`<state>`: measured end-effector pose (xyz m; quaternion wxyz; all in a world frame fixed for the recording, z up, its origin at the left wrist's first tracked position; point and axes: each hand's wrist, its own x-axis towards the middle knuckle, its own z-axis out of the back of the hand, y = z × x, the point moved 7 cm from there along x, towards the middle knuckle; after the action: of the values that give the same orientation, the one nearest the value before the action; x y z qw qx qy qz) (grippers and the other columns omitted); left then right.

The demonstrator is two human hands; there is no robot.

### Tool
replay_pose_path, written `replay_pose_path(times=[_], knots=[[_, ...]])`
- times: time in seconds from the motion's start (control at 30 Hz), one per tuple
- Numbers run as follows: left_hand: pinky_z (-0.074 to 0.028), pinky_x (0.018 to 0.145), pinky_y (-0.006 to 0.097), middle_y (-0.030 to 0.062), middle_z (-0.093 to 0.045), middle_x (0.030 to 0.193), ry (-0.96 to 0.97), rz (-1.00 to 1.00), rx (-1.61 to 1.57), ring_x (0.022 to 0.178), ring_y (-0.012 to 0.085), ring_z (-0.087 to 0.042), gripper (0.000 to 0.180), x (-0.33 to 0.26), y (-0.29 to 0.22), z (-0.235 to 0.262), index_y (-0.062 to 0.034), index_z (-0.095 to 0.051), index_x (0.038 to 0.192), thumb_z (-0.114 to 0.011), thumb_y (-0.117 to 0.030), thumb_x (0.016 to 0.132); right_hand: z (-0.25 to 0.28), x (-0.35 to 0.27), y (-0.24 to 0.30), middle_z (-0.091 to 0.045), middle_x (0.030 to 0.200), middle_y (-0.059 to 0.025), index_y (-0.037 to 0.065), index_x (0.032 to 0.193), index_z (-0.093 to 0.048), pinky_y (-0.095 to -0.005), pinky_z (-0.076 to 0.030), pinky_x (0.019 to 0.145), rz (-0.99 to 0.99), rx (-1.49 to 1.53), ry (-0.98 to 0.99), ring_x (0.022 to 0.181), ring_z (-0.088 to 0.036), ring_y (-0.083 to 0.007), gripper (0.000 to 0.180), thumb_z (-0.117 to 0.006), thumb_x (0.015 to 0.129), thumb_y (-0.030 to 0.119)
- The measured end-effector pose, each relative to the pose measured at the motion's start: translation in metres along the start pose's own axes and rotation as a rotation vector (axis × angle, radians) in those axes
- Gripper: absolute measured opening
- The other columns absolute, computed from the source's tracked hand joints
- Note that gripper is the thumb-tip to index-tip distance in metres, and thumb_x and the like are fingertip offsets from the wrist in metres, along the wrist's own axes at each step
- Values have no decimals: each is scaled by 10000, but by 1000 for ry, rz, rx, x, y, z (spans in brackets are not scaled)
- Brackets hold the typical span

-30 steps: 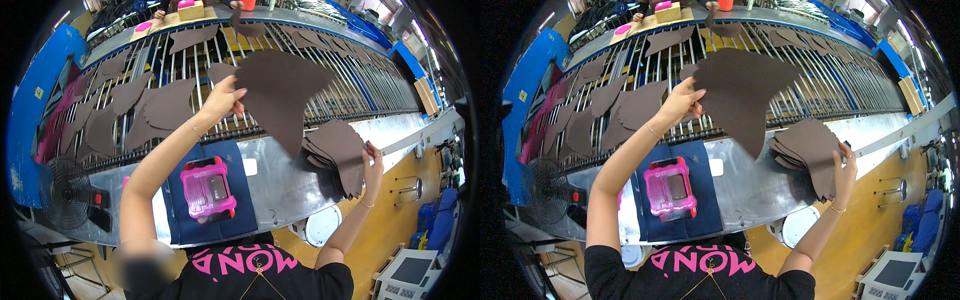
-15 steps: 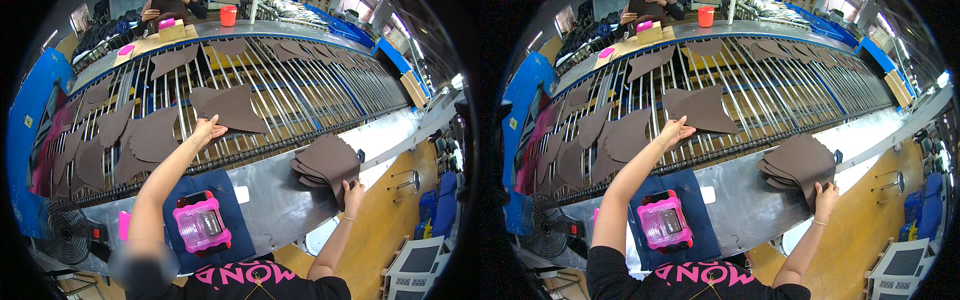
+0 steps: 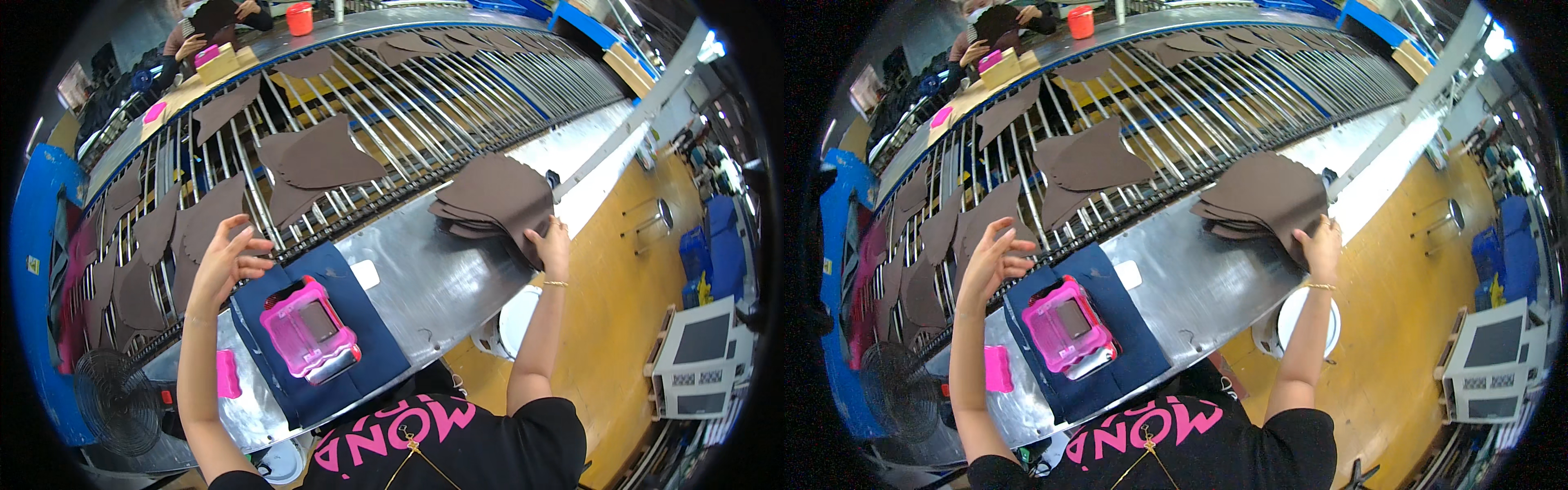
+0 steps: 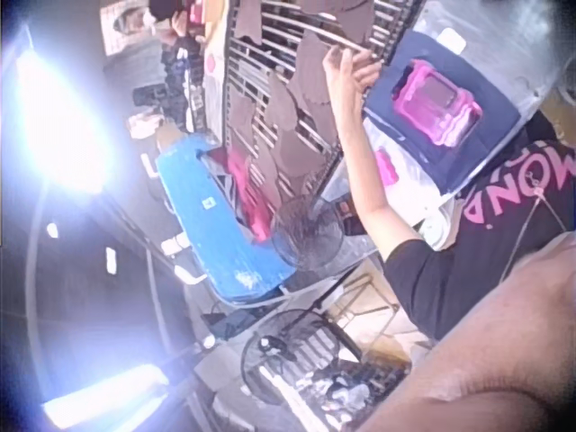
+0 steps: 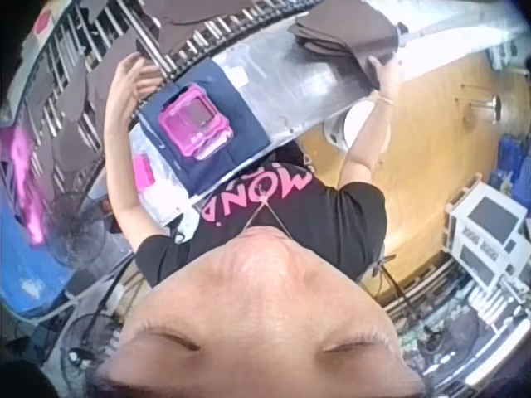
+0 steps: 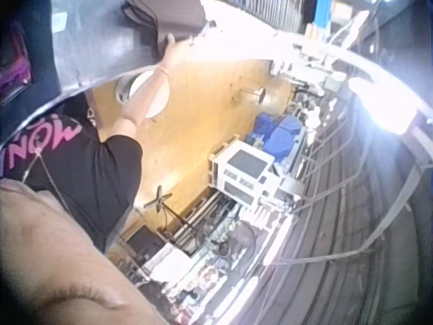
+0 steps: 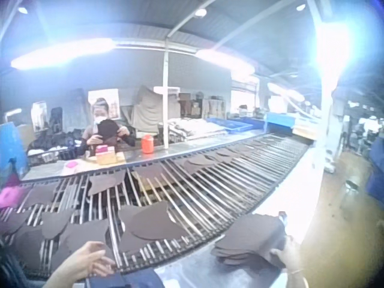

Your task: The person repeatedly picks up brown fabric pieces from a stack and places them onto a moving conveyor belt. The person handles the pieces one at a time, maintaining a steady rhythm as the belt carries them away.

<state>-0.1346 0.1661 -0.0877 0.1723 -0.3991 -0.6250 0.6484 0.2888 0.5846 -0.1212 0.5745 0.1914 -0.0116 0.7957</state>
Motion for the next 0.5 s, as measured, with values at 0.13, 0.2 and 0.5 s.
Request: replay_pose_path(times=[0.13,0.2,0.5], knots=[[-566,511,254,208,-642,984,-37,-54,34,681,222,-698,538,-34,5,1,-55,-273,1377,-553,-248,961,-3,-14,3,-529,1246,-228,-24,1170,-605,-449,-432,969,-179,17,30,1168,-499,-369,608,-769,745,380],[-569,517,255,212,-641,993,-47,-80,34,686,221,-699,531,-47,8,2,-52,-286,1373,-557,-243,958,-6,-13,5,-517,1259,-233,-25,1158,-607,-443,-428,973,-228,70,44,1183,-490,-361,604,-773,740,379],[-570,681,283,169,-626,1099,-25,-260,221,896,224,-675,525,-73,-16,-24,-39,-395,1354,-614,-243,922,82,-30,98,-660,857,-214,86,1223,-471,-391,-531,490,140,420,38,669,-673,-302,266,-493,963,140]])
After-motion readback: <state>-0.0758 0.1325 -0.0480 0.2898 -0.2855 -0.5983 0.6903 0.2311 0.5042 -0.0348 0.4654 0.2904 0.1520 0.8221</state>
